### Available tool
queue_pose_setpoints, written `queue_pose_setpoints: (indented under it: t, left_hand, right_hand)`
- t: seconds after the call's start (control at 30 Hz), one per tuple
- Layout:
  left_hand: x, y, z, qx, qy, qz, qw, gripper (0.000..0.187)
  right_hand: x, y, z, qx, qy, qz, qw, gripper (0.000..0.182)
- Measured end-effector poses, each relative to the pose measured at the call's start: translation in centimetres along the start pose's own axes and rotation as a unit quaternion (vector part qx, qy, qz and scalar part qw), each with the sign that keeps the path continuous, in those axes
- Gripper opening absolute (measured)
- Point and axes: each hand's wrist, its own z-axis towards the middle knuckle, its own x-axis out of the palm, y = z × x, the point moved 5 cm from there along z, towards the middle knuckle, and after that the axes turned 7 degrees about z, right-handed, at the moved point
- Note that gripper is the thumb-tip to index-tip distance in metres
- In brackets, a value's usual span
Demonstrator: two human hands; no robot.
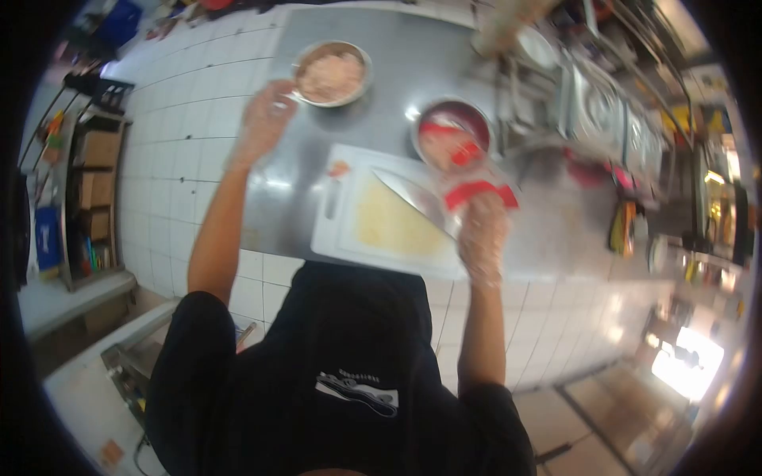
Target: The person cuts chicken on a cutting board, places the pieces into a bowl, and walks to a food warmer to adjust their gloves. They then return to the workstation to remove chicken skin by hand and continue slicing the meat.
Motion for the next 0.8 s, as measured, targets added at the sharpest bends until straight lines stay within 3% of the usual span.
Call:
queue_pose_setpoints:
  t: [0.03, 0.07, 0.1, 0.13, 0.17, 0.2, 0.23, 0.27, 0.3, 0.33, 0.47, 0.53, 0.57, 0.6, 0.63, 0.67, 0.7, 0.73, 0.77, 0.8]
  left_hand:
    - [-0.9, 0.0, -0.9, 0.026, -0.018, 0.043, 0.999, 0.038]
    - [-1.4, 1.3, -2.2, 0.02, -0.033, 0.024, 0.999, 0.035]
    - [-0.9, 3.3, -4.3, 0.054, -0.1, 0.071, 0.991, 0.033]
    - [0.2, 5.6, -5.7, -0.035, -0.073, 0.106, 0.991, 0.029]
    - [-1.5, 5.2, -7.6, 0.004, -0.076, 0.074, 0.994, 0.027]
    - [-1.7, 6.2, -9.2, -0.003, -0.086, 0.051, 0.995, 0.026]
    - [-2.1, 6.9, -10.5, -0.007, -0.092, 0.07, 0.993, 0.027]
    - [-6.5, 5.3, -10.7, -0.075, -0.033, 0.034, 0.996, 0.028]
    - [-10.0, 3.3, -11.5, -0.143, 0.034, -0.017, 0.989, 0.029]
    - [-11.2, 4.3, -11.9, -0.131, -0.006, 0.016, 0.991, 0.03]
    - [-19.0, 8.7, -15.7, -0.102, -0.144, 0.097, 0.98, 0.037]
    - [-26.6, 8.2, -18.4, -0.169, -0.13, 0.173, 0.962, 0.048]
    - [-29.8, 8.9, -19.6, -0.173, -0.152, 0.246, 0.941, 0.055]
    - [-34.4, 4.6, -20.4, -0.252, -0.154, 0.245, 0.924, 0.058]
    - [-38.3, 2.9, -21.5, -0.222, -0.21, 0.31, 0.9, 0.06]
    - [-41.4, 0.7, -22.4, -0.149, -0.271, 0.482, 0.82, 0.062]
    - [-43.6, -2.9, -22.7, -0.111, -0.255, 0.588, 0.76, 0.064]
    - [-45.8, -4.3, -22.4, -0.196, -0.249, 0.484, 0.816, 0.064]
    - [-46.6, -5.5, -21.4, -0.246, -0.221, 0.431, 0.84, 0.065]
    - [-46.7, -4.5, -20.1, -0.184, -0.204, 0.518, 0.81, 0.066]
  right_hand:
    - [-0.2, 0.4, 1.9, 0.084, 0.109, -0.013, 0.99, 0.008]
    - [-0.5, 1.8, 2.5, 0.073, 0.137, -0.026, 0.988, 0.01]
    - [0.1, -0.6, 1.1, 0.207, 0.26, -0.021, 0.943, 0.016]
    - [1.2, -3.8, -1.4, 0.076, 0.197, -0.103, 0.972, 0.017]
    - [1.8, -4.3, -1.1, 0.041, 0.206, -0.075, 0.975, 0.022]
    - [2.7, -5.0, -0.7, 0.136, 0.323, -0.05, 0.935, 0.038]
    - [3.6, -5.2, -0.3, 0.154, 0.293, 0.02, 0.943, 0.042]
    - [5.0, -8.4, -2.0, -0.169, 0.186, -0.166, 0.954, 0.038]
    - [6.9, -11.6, -2.2, -0.16, 0.263, -0.228, 0.924, 0.049]
    - [7.2, -11.7, -1.3, -0.126, 0.297, -0.218, 0.921, 0.049]
    - [8.4, -9.9, 2.6, -0.09, 0.294, -0.163, 0.937, 0.048]
    - [9.0, -10.1, 3.8, -0.105, 0.283, -0.152, 0.941, 0.048]
    - [9.0, -10.7, 4.3, -0.111, 0.282, -0.147, 0.942, 0.048]
    - [9.1, -11.1, 4.7, -0.117, 0.28, -0.14, 0.943, 0.048]
    - [9.2, -11.7, 5.3, -0.121, 0.276, -0.134, 0.944, 0.048]
    - [9.4, -12.3, 6.0, -0.127, 0.274, -0.129, 0.945, 0.047]
    - [9.5, -12.8, 6.8, -0.13, 0.272, -0.122, 0.946, 0.047]
    - [9.5, -13.6, 7.3, -0.131, 0.272, -0.115, 0.946, 0.047]
    - [9.9, -14.2, 8.0, -0.129, 0.269, -0.109, 0.948, 0.047]
    - [9.8, -14.2, 8.5, -0.125, 0.262, -0.103, 0.951, 0.047]
